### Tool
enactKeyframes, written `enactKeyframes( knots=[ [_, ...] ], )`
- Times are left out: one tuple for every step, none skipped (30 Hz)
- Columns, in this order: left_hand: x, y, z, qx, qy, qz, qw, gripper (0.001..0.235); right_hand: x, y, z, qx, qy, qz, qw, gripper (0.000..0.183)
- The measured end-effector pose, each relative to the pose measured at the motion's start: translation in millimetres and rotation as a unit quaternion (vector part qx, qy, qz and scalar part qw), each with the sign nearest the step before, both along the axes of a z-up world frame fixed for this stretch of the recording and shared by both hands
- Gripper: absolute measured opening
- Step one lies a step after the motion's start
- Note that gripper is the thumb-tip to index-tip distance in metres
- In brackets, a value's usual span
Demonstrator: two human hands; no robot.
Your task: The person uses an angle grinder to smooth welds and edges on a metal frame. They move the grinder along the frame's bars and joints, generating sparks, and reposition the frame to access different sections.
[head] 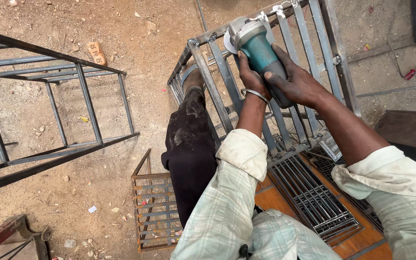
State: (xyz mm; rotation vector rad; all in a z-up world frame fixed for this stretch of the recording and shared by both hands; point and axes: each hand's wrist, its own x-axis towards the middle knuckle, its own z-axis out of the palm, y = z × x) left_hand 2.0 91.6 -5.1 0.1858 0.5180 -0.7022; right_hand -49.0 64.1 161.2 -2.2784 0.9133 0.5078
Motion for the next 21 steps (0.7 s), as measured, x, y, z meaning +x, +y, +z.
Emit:
enactKeyframes(
  knots=[
    [7.4, 1.6, -0.3, -0.004, -0.007, 0.024, 1.000, 0.055, 7.4, -1.1, -1.0, -0.004, -0.007, 0.014, 1.000, 0.091],
    [7.4, 6.5, -1.9, 0.004, -0.006, 0.015, 1.000, 0.057, 7.0, 1.2, -3.0, -0.004, -0.009, 0.024, 1.000, 0.091],
    [6.2, 11.7, -3.3, 0.012, -0.005, 0.006, 1.000, 0.059, 5.8, 4.2, -5.0, -0.004, -0.011, 0.034, 0.999, 0.091],
    [7.2, 12.4, -2.1, 0.017, -0.006, -0.001, 1.000, 0.060, 6.3, 4.8, -4.3, -0.007, -0.017, 0.035, 0.999, 0.091],
    [7.4, 13.0, 0.0, 0.018, -0.002, -0.004, 1.000, 0.060, 6.2, 6.3, -2.7, -0.009, -0.023, 0.036, 0.999, 0.091],
    [7.4, 12.1, 2.5, 0.018, 0.001, -0.005, 1.000, 0.059, 6.7, 7.2, -0.2, -0.012, -0.028, 0.038, 0.999, 0.091],
    [7.3, 10.4, 5.3, 0.018, 0.005, -0.007, 1.000, 0.058, 7.0, 8.2, 3.0, -0.026, -0.009, 0.037, 0.999, 0.091],
    [6.5, 8.3, 7.9, 0.014, 0.004, -0.010, 1.000, 0.058, 7.0, 9.7, 6.2, -0.039, 0.011, 0.033, 0.999, 0.091],
    [5.7, 5.9, 10.1, 0.010, 0.004, -0.013, 1.000, 0.058, 7.6, 11.2, 9.3, -0.052, 0.031, 0.029, 0.998, 0.092],
    [7.0, 8.3, 9.2, 0.010, 0.005, -0.011, 1.000, 0.058, 9.9, 14.9, 10.4, -0.060, 0.037, 0.027, 0.997, 0.091],
    [9.0, 10.6, 8.0, 0.015, 0.003, -0.015, 1.000, 0.057, 12.5, 18.7, 11.6, -0.069, 0.043, 0.024, 0.996, 0.091],
    [10.8, 12.2, 7.5, 0.020, 0.001, -0.018, 1.000, 0.057, 14.5, 22.7, 12.7, -0.077, 0.049, 0.021, 0.996, 0.090],
    [13.6, 14.8, 6.0, 0.025, -0.001, -0.022, 0.999, 0.057, 20.0, 24.1, 12.9, -0.075, 0.049, 0.035, 0.995, 0.091],
    [14.0, 18.3, 3.5, 0.009, -0.002, -0.011, 1.000, 0.060, 22.2, 24.7, 12.7, -0.075, 0.048, 0.044, 0.995, 0.092],
    [15.0, 22.5, 0.4, -0.008, -0.002, 0.000, 1.000, 0.063, 22.7, 26.9, 11.0, -0.074, 0.048, 0.053, 0.995, 0.092],
    [14.8, 20.8, 0.9, -0.030, -0.003, 0.007, 1.000, 0.066, 21.6, 26.3, 11.2, -0.077, 0.053, 0.050, 0.994, 0.092],
    [13.0, 18.2, 3.1, -0.039, -0.004, -0.007, 0.999, 0.066, 19.0, 26.8, 11.3, -0.080, 0.057, 0.047, 0.994, 0.091],
    [12.5, 17.5, 5.0, -0.045, -0.006, -0.016, 0.999, 0.067, 18.3, 27.7, 10.8, -0.081, 0.061, 0.050, 0.994, 0.091],
    [12.0, 17.8, 6.8, -0.052, -0.007, -0.025, 0.998, 0.067, 16.1, 28.9, 11.1, -0.081, 0.068, 0.028, 0.994, 0.091],
    [15.6, 21.8, 6.7, -0.023, -0.008, -0.032, 0.999, 0.065, 17.3, 32.8, 8.7, -0.079, 0.074, 0.012, 0.994, 0.092],
    [16.4, 24.2, 7.9, 0.006, -0.008, -0.039, 0.999, 0.063, 17.9, 34.9, 8.0, -0.077, 0.080, -0.004, 0.994, 0.092]
  ],
)
